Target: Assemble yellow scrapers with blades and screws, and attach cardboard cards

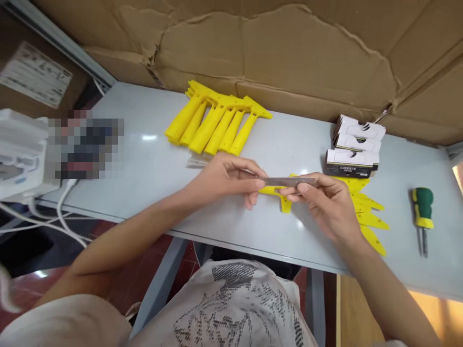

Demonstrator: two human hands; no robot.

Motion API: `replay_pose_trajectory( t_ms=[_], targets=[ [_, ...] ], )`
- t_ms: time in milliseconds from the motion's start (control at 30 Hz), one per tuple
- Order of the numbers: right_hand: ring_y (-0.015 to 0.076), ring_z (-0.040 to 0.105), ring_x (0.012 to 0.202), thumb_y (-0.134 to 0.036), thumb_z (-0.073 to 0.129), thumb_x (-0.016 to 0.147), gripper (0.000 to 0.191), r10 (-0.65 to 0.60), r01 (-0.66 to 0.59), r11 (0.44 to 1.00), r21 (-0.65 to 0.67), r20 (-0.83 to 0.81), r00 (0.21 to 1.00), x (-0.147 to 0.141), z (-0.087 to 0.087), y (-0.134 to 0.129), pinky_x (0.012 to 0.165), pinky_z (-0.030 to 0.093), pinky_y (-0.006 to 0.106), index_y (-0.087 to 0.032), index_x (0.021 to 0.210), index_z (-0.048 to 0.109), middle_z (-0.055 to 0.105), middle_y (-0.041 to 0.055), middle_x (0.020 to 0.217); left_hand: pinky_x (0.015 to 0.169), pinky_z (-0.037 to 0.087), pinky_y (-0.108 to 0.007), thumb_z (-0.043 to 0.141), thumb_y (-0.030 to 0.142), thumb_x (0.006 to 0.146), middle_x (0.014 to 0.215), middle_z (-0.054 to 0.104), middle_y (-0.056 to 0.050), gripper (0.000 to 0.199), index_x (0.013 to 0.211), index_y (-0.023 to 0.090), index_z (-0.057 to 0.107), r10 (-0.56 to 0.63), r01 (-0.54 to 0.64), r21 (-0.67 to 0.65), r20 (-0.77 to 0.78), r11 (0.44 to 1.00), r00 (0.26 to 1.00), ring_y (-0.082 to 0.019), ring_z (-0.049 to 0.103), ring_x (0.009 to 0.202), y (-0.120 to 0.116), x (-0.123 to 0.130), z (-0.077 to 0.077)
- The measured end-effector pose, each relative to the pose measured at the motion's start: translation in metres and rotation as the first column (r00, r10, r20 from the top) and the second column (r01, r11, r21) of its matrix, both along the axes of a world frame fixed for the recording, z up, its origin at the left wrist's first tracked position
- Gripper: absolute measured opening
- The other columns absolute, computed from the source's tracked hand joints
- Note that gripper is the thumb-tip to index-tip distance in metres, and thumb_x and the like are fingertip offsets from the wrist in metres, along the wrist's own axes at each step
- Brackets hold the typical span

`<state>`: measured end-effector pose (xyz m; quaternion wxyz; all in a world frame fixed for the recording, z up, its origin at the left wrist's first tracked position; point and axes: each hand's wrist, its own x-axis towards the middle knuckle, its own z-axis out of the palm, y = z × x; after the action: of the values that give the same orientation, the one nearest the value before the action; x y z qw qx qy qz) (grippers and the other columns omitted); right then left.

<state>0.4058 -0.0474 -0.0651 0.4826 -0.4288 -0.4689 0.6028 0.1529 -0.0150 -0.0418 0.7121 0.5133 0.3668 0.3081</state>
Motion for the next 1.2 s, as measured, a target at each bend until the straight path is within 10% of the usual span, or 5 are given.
replay_pose_trajectory(
  t_ms=[367, 667, 833, 1033, 1200],
  targets=[
    [0.0173, 0.078, 0.068, -0.027, 0.092, 0.084, 0.018, -0.202, 0.170, 0.888, 0.428, 0.030, 0.979, -0.011, -0.001, 0.004, 0.058, 0.065, 0.030, -0.023, 0.081, 0.075, 0.077, -0.0013, 0.075, 0.053, 0.058, -0.030, 0.093, 0.054, 0.080, 0.070, 0.070, 0.001, 0.036, 0.086, 0.023, 0.076, 0.170, -0.114, 0.383, -0.116, 0.917, 0.979, -0.014, 0.067, 0.054, -0.014, 0.015, -0.009],
    [0.0112, 0.056, 0.067, -0.024, 0.087, 0.081, 0.007, -0.206, -0.152, 0.830, 0.537, 0.548, 0.811, -0.003, 0.000, 0.004, 0.061, 0.045, 0.028, -0.022, 0.083, 0.080, 0.076, -0.0002, 0.080, 0.056, 0.045, -0.029, 0.082, 0.053, 0.087, 0.079, 0.068, -0.002, 0.034, 0.079, 0.021, 0.072, 0.301, -0.092, 0.643, -0.224, 0.761, 0.927, -0.012, 0.058, 0.061, -0.003, 0.009, -0.012],
    [0.0094, 0.055, 0.059, -0.024, 0.080, 0.084, 0.018, 0.086, -0.314, 0.905, 0.289, 0.597, 0.797, 0.004, 0.006, 0.005, 0.058, 0.043, 0.026, -0.018, 0.100, 0.076, 0.070, -0.0025, 0.072, 0.069, 0.050, -0.028, 0.076, 0.055, 0.095, 0.098, 0.077, -0.006, 0.036, 0.107, 0.021, 0.077, 0.271, 0.204, 0.814, -0.401, 0.544, 0.875, -0.017, 0.066, 0.083, 0.002, 0.003, -0.020],
    [0.0152, 0.068, 0.063, -0.036, 0.089, 0.083, 0.033, 0.101, -0.145, 0.985, 0.091, 0.379, 0.920, 0.025, 0.010, 0.011, 0.059, 0.050, 0.029, -0.021, 0.086, 0.061, 0.069, -0.0003, 0.070, 0.079, 0.053, -0.039, 0.075, 0.047, 0.100, 0.107, 0.077, -0.012, 0.038, 0.124, 0.018, 0.075, 0.514, 0.723, 0.667, -0.690, 0.181, 0.509, -0.036, 0.062, 0.119, 0.008, 0.002, -0.044],
    [0.0172, 0.069, 0.062, -0.054, 0.088, 0.086, 0.041, 0.100, -0.114, 0.993, 0.008, 0.412, 0.906, 0.031, 0.003, 0.013, 0.057, 0.048, 0.030, -0.019, 0.083, 0.066, 0.070, 0.0027, 0.065, 0.074, 0.052, -0.037, 0.059, 0.040, 0.111, 0.103, 0.074, -0.011, 0.030, 0.112, 0.015, 0.075, 0.620, 0.723, 0.687, -0.598, 0.070, 0.508, -0.027, 0.067, 0.095, 0.006, 0.005, -0.053]
  ],
)
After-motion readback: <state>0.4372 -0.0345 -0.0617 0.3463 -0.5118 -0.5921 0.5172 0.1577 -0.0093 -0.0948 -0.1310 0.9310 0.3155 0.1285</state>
